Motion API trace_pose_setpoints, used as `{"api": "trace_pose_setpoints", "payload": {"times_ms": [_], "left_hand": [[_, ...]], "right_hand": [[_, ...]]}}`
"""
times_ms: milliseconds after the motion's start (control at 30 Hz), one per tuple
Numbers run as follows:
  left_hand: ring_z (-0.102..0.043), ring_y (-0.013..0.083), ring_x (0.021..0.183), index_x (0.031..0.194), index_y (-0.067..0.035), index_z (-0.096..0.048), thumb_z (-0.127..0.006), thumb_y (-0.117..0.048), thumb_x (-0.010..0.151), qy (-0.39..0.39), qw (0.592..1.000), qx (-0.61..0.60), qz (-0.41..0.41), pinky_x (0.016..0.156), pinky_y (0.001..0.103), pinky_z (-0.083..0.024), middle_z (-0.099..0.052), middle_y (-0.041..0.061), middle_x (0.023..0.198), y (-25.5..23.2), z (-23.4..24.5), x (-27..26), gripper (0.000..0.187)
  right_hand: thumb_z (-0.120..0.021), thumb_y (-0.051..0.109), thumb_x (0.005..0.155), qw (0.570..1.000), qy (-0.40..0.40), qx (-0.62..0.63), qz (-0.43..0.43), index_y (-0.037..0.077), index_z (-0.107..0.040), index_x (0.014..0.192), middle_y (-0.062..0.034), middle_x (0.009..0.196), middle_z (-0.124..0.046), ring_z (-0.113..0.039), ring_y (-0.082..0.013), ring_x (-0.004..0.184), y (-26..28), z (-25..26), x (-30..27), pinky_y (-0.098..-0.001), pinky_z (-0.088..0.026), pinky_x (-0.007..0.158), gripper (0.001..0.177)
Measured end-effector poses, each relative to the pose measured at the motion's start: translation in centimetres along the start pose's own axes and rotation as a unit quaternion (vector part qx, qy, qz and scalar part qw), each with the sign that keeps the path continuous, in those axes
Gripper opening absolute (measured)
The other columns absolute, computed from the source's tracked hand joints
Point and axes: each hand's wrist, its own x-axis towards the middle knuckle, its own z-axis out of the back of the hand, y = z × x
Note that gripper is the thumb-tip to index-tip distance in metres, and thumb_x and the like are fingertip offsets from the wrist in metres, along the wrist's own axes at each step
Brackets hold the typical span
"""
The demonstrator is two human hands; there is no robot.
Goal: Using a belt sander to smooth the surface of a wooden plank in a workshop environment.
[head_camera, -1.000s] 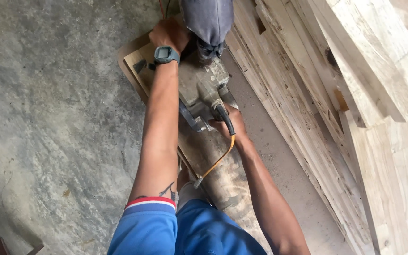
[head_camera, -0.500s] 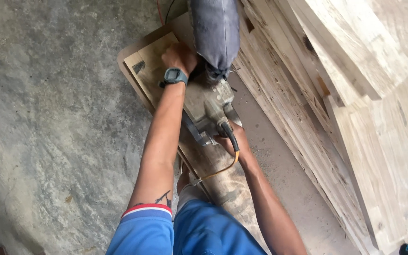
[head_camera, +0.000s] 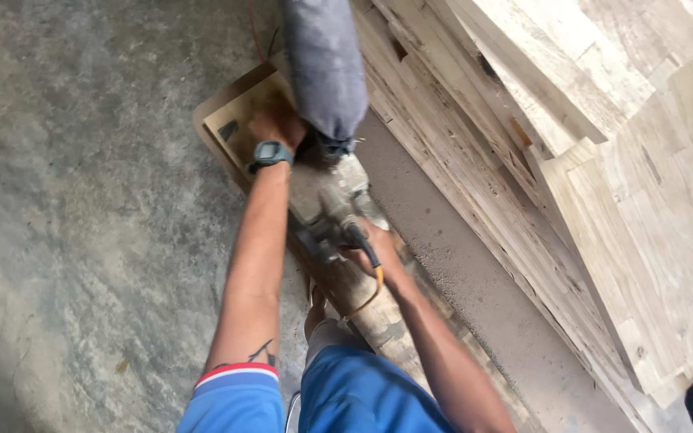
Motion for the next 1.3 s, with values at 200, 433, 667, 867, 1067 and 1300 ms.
{"api": "trace_pose_setpoints", "payload": {"times_ms": [200, 433, 667, 867, 1067, 1300], "left_hand": [[-0.076, 0.0298, 0.072, 0.084, -0.014, -0.081, -0.075, -0.018, 0.077, -0.065, 0.996, 0.042, 0.040, 0.051, 0.042, -0.059, -0.074, 0.008, 0.072, 2.7, 0.7, 1.0, 0.009], [-0.078, 0.0321, 0.087, 0.092, -0.014, -0.081, -0.064, -0.031, 0.085, -0.043, 0.995, 0.066, -0.059, 0.067, 0.047, -0.063, -0.078, 0.010, 0.086, 8.4, 2.5, 1.4, 0.025], [-0.077, 0.0383, 0.084, 0.087, -0.011, -0.082, -0.062, -0.032, 0.095, -0.036, 0.998, 0.048, -0.008, 0.064, 0.051, -0.062, -0.077, 0.016, 0.080, 12.9, 2.9, 1.8, 0.030], [-0.076, 0.0405, 0.091, 0.096, -0.004, -0.080, -0.059, -0.028, 0.098, -0.054, 0.998, 0.028, -0.012, 0.074, 0.051, -0.061, -0.078, 0.021, 0.087, 14.6, 5.6, 0.2, 0.031], [-0.076, 0.0394, 0.091, 0.095, -0.006, -0.080, -0.060, -0.029, 0.100, -0.061, 0.997, 0.043, 0.010, 0.074, 0.049, -0.062, -0.078, 0.020, 0.087, 15.6, 5.7, 1.2, 0.030], [-0.077, 0.0373, 0.090, 0.094, -0.009, -0.081, -0.063, -0.030, 0.099, -0.055, 0.998, 0.038, 0.007, 0.073, 0.047, -0.062, -0.079, 0.018, 0.086, 14.4, 5.9, 1.8, 0.028]], "right_hand": [[-0.082, 0.030, 0.062, 1.000, 0.000, -0.007, -0.003, 0.021, -0.064, 0.102, -0.0132, 0.093, -0.072, -0.069, -0.0412, 0.101, -1.6, -5.1, 1.1, -0.0518, -0.053, 0.087, 0.045], [-0.074, 0.020, 0.066, 0.999, 0.013, -0.035, 0.004, 0.014, -0.061, 0.107, -0.0213, 0.097, -0.070, -0.067, -0.0475, 0.101, 0.1, -8.7, 1.5, -0.0571, -0.054, 0.090, 0.044], [-0.075, 0.026, 0.064, 0.997, 0.039, -0.061, 0.026, 0.018, -0.059, 0.101, -0.0148, 0.093, -0.071, -0.070, -0.0435, 0.097, 2.9, -10.8, 1.5, -0.0547, -0.056, 0.088, 0.041], [-0.073, 0.025, 0.064, 0.997, 0.049, -0.046, 0.033, 0.014, -0.059, 0.095, -0.0177, 0.086, -0.070, -0.069, -0.0477, 0.090, 6.3, -10.2, 1.7, -0.0571, -0.053, 0.076, 0.036], [-0.074, 0.028, 0.065, 0.995, 0.061, -0.067, 0.041, 0.016, -0.057, 0.095, -0.0182, 0.084, -0.069, -0.070, -0.0471, 0.089, 5.5, -11.7, 3.2, -0.0570, -0.055, 0.077, 0.036], [-0.074, 0.028, 0.064, 0.997, 0.043, -0.036, 0.045, 0.013, -0.059, 0.096, -0.0191, 0.084, -0.070, -0.070, -0.0490, 0.088, 3.9, -12.0, 4.1, -0.0558, -0.055, 0.076, 0.038]]}}
